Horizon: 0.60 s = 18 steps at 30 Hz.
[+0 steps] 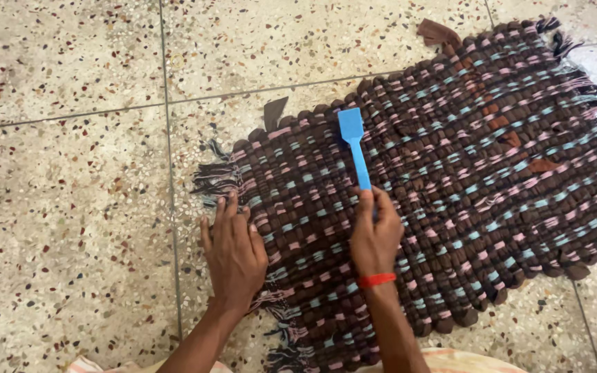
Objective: The person sits on the floor and uses a blue brush to repeatedly scrub a woven mat. The person holds the mat with one hand while brushing with the other, moving across the surface in a repetitive manner.
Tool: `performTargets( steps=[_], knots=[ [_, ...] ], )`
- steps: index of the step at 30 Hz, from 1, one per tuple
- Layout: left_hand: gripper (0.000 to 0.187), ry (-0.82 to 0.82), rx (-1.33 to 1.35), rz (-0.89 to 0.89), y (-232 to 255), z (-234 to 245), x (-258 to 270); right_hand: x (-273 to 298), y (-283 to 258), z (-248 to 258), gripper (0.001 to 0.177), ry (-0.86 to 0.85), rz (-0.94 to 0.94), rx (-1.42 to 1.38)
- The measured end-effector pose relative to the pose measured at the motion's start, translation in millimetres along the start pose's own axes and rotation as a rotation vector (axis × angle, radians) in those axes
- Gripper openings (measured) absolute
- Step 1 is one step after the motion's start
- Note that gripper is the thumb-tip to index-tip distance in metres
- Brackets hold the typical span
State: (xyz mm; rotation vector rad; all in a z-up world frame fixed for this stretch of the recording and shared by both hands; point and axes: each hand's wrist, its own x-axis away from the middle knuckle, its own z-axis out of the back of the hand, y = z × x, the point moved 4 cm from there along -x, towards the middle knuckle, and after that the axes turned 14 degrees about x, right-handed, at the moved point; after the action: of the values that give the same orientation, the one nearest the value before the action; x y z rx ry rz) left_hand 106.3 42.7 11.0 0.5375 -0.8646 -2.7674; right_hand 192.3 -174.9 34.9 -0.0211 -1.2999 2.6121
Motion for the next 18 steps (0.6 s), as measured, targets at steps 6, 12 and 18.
performTargets(
  steps=[6,12,18],
  knots=[
    [0.038,0.044,0.026,-0.063,4,6,-1,5,-15,2,0.043,-0.421,0.119,0.173],
    [0.030,0.013,0.027,-0.015,3,4,-1,-32,11,86,0.037,-0.047,-0.049,0.323],
    [0.033,0.029,0.076,-0.021,2,5,-1,-19,-4,76,0.037,-0.413,-0.036,0.445]
  ],
)
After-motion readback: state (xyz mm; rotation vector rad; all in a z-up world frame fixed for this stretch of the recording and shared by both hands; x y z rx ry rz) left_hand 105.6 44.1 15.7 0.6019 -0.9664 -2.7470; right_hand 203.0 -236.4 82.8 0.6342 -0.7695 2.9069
